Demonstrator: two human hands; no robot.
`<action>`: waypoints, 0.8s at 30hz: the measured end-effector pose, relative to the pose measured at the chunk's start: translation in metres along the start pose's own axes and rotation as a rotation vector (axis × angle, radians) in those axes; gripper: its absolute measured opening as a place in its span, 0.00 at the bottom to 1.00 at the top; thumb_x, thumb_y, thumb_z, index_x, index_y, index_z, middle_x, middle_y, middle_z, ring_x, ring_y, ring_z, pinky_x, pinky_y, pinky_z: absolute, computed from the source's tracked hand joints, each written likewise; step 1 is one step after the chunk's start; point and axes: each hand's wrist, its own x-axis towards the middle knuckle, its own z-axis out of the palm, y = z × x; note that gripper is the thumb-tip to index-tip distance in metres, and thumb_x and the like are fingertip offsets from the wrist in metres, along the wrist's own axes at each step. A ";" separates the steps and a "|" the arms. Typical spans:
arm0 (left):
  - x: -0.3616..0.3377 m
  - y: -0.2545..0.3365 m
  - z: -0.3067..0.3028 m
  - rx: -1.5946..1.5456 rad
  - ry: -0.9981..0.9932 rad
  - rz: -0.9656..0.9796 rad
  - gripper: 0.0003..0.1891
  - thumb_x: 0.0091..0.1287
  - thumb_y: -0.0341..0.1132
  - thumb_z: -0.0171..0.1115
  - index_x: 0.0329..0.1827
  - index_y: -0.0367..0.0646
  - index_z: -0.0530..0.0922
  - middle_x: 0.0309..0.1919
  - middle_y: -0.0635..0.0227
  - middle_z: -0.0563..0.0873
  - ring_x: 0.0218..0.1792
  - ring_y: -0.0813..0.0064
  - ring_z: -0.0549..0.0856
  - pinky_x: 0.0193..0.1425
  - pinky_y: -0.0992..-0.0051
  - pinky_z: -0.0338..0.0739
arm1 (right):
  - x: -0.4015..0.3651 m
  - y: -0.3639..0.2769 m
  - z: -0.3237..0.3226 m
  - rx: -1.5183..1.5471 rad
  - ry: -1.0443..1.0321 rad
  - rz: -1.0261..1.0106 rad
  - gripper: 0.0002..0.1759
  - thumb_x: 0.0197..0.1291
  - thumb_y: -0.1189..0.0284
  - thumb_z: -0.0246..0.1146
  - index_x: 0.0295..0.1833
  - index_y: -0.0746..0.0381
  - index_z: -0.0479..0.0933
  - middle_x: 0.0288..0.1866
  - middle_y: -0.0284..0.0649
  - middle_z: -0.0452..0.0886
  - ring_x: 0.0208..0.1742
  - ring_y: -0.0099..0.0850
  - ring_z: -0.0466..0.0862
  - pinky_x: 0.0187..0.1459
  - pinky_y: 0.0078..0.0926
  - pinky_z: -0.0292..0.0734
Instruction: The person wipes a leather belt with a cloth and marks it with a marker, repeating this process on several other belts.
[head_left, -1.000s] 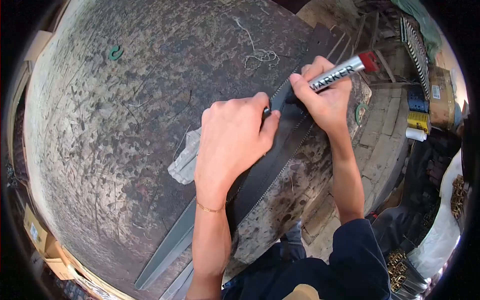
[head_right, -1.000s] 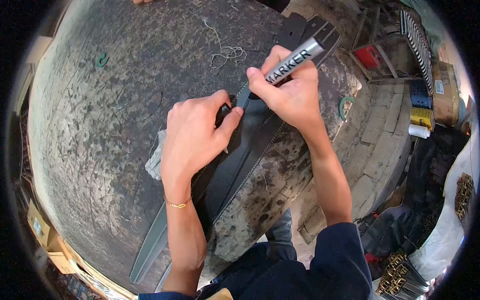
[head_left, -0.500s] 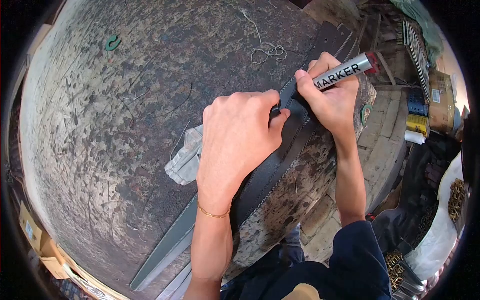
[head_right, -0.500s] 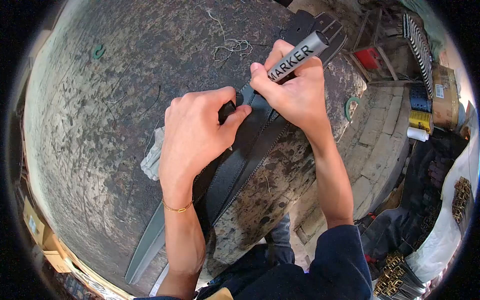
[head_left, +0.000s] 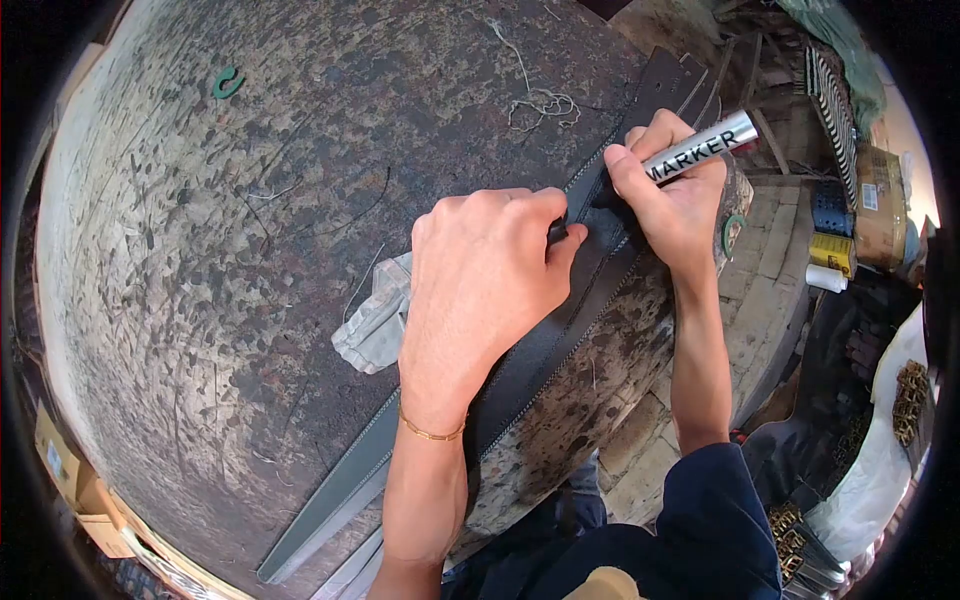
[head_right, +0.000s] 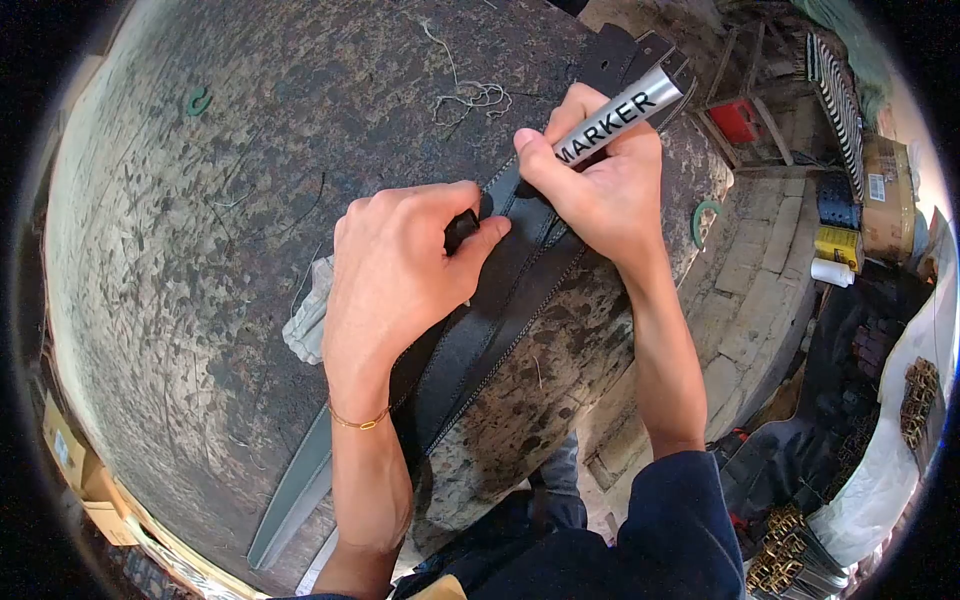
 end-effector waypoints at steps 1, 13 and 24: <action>0.000 0.000 0.000 -0.002 0.001 0.000 0.16 0.58 0.40 0.71 0.23 0.40 0.76 0.18 0.58 0.80 0.25 0.50 0.81 0.28 0.60 0.73 | 0.000 0.000 -0.001 -0.002 -0.001 -0.001 0.15 0.54 0.77 0.70 0.22 0.62 0.70 0.19 0.26 0.69 0.23 0.13 0.66 0.24 0.18 0.58; 0.000 0.000 0.000 -0.002 -0.007 -0.001 0.16 0.58 0.39 0.71 0.21 0.39 0.75 0.19 0.58 0.80 0.26 0.52 0.82 0.28 0.61 0.73 | -0.002 -0.002 -0.001 -0.117 -0.071 0.025 0.15 0.53 0.77 0.71 0.23 0.62 0.70 0.19 0.26 0.70 0.22 0.14 0.67 0.24 0.18 0.58; 0.000 0.001 -0.003 0.063 -0.067 0.005 0.11 0.58 0.39 0.68 0.26 0.40 0.81 0.24 0.60 0.84 0.30 0.55 0.86 0.34 0.60 0.79 | -0.001 0.000 0.000 -0.122 -0.054 -0.037 0.16 0.54 0.77 0.70 0.22 0.62 0.70 0.17 0.26 0.69 0.21 0.13 0.66 0.23 0.18 0.58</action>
